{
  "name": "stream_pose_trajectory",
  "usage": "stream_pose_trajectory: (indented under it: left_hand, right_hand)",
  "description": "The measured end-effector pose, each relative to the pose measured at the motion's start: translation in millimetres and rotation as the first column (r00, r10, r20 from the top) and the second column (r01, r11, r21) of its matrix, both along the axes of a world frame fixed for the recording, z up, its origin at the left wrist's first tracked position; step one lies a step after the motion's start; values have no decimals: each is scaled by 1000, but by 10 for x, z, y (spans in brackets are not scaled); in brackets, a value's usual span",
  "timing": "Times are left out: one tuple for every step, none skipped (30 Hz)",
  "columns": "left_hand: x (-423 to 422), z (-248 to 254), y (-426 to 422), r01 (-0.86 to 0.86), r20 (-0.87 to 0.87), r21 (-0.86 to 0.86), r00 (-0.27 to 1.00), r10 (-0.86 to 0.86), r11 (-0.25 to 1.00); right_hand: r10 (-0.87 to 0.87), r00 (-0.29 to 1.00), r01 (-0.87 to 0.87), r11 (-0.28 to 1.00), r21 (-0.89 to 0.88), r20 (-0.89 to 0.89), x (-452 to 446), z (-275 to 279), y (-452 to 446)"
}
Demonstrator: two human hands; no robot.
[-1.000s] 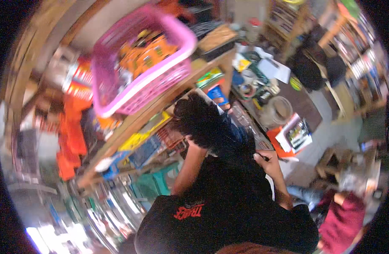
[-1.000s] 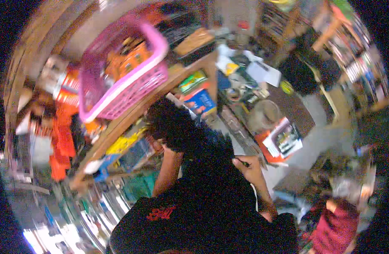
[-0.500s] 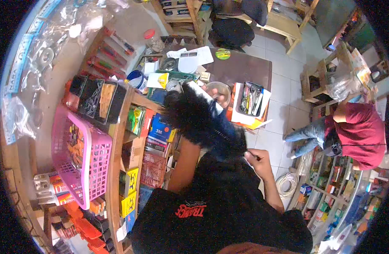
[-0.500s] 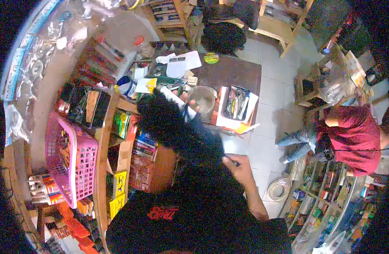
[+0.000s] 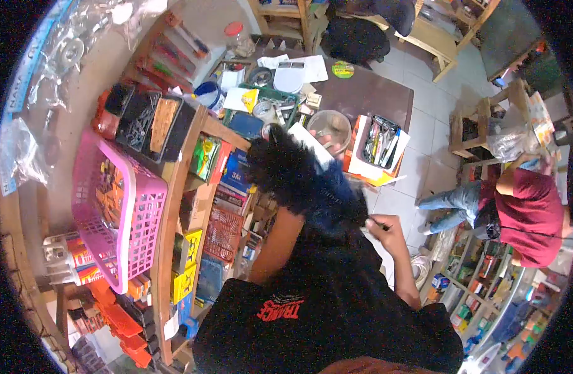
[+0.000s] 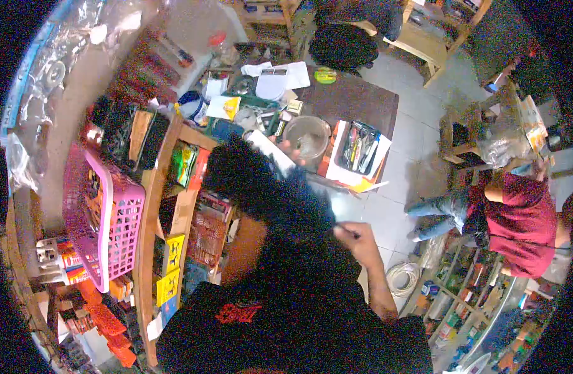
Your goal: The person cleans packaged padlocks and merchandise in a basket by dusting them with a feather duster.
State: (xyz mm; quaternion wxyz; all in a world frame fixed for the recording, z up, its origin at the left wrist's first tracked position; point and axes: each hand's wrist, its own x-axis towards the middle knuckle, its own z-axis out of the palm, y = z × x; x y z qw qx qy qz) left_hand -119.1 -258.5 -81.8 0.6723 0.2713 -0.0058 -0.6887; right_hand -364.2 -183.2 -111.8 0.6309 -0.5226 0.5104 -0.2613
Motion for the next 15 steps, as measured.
stream_pose_trajectory:
  left_hand:
    - [79,-221,126,12,-292,-510,938,-186,860]
    - [68,-83,176,-66,-129,-291,991,29,954]
    - [24,75,201,-109,-147,-202,986,80,973]
    - [-20,151,224,-149,-159,-108,979,131,983]
    - [-43,115,268,-158,-210,-135,969,127,978]
    - [-92,-116,375,-67,-254,-341,967,-23,938]
    - [-116,-150,397,5,-9,-273,1000,-8,962]
    - [-111,-153,439,-33,-29,-218,999,27,975]
    - [-99,-91,467,-71,-46,-162,997,64,984]
    - [-56,89,474,-192,-318,-109,936,149,975]
    - [-50,35,454,-207,-284,-61,942,182,976]
    - [-33,15,468,-205,-350,-82,922,164,975]
    - [-55,-74,469,-180,-361,-268,930,75,946]
    - [-58,-134,448,-153,-353,-445,936,-16,882]
    - [-12,-192,406,-22,-8,-105,1000,21,994]
  right_hand:
    - [-65,998,64,998,-25,-20,-3,11,-13]
    - [-128,991,126,991,-48,-40,-8,13,-21]
    - [-85,996,84,992,91,7,-101,-18,-38]
    - [36,999,-33,995,98,-31,-197,-40,-58]
    - [157,986,-150,983,107,-64,-285,-56,-91]
    - [277,956,-265,957,119,-95,-308,-49,-117]
    - [220,961,-209,974,85,-168,-216,150,-134]
    - [64,979,-44,993,107,-192,-207,167,-128]
    - [32,982,-13,995,103,-185,-259,184,-155]
    - [-4,984,21,995,98,-176,-293,206,-186]
    - [8,981,21,989,146,-192,-236,300,-210]
    - [97,980,-67,984,167,-176,-242,307,-233]
    - [183,970,-153,971,185,-157,-283,311,-263]
    - [266,954,-236,951,201,-136,-297,313,-280]
    - [243,947,-215,965,147,-208,-265,308,-277]
